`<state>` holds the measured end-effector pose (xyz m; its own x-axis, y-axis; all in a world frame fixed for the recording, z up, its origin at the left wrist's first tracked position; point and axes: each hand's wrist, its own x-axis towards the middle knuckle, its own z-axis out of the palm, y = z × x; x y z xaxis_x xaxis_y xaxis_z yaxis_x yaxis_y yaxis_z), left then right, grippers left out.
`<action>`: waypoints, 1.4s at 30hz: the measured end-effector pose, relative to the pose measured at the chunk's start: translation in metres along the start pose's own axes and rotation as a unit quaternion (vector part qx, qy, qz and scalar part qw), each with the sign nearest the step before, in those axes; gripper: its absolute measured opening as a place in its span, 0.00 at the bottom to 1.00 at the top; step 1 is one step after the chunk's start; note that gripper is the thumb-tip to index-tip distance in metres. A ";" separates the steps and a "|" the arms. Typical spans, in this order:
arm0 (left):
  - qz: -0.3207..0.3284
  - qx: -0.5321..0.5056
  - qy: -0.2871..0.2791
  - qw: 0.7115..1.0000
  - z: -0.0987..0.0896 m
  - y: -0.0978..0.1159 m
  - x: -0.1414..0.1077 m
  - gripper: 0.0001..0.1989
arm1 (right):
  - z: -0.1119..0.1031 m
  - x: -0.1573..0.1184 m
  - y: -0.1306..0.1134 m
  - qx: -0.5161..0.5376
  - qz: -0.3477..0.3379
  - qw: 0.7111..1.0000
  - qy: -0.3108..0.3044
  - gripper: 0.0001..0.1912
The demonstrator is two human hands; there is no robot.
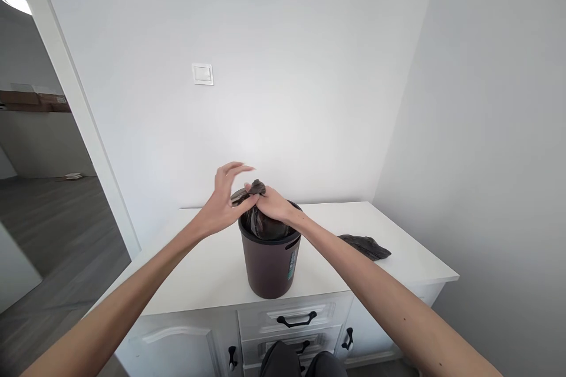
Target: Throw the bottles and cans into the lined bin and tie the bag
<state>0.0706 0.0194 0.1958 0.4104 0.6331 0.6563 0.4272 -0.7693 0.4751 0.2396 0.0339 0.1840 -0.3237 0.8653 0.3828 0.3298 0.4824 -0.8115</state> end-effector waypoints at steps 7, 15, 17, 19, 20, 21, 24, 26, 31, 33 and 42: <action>-0.228 -0.221 0.009 0.948 0.042 -0.018 -0.013 0.56 | -0.023 -0.002 -0.007 0.077 0.144 0.986 0.024 0.31; -0.164 -0.183 -0.026 0.969 0.055 -0.019 0.010 0.13 | -0.051 -0.009 0.000 0.052 0.162 0.984 0.059 0.31; -0.153 -0.164 -0.025 0.974 0.057 -0.021 0.013 0.08 | -0.059 -0.013 0.002 0.047 0.162 0.985 0.045 0.33; -0.150 -0.169 -0.043 0.973 0.058 -0.023 0.016 0.08 | -0.065 -0.017 0.005 0.067 0.144 0.987 0.017 0.33; -0.150 -0.182 -0.056 0.970 0.058 -0.023 0.017 0.09 | -0.068 -0.019 0.005 0.082 0.131 0.988 0.003 0.32; -0.150 -0.204 -0.069 0.965 0.058 -0.023 0.018 0.12 | -0.070 -0.021 0.005 0.096 0.120 0.988 -0.010 0.30; -0.167 -0.310 -0.099 0.931 0.058 -0.024 0.018 0.13 | -0.078 -0.028 0.003 0.108 0.089 0.989 -0.051 0.25; -0.185 -0.371 -0.098 0.905 0.058 -0.024 0.018 0.12 | -0.084 -0.032 0.000 0.086 0.049 0.991 -0.094 0.23; -0.183 -0.376 -0.067 0.906 0.056 -0.016 0.017 0.13 | -0.089 -0.041 0.003 -0.014 -0.021 0.997 -0.071 0.20; -0.175 -0.353 -0.060 0.917 0.054 -0.011 0.016 0.13 | -0.084 -0.040 0.010 -0.041 -0.030 0.999 -0.004 0.18; -0.172 -0.274 -0.059 0.944 0.054 0.002 -0.003 0.23 | -0.037 -0.031 0.023 -0.085 -0.097 0.953 0.273 0.05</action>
<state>0.1141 0.0205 0.1633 0.4242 0.8337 0.3534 0.0829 -0.4244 0.9017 0.2905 0.0231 0.1697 0.1014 0.6768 0.7291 0.4645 0.6159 -0.6363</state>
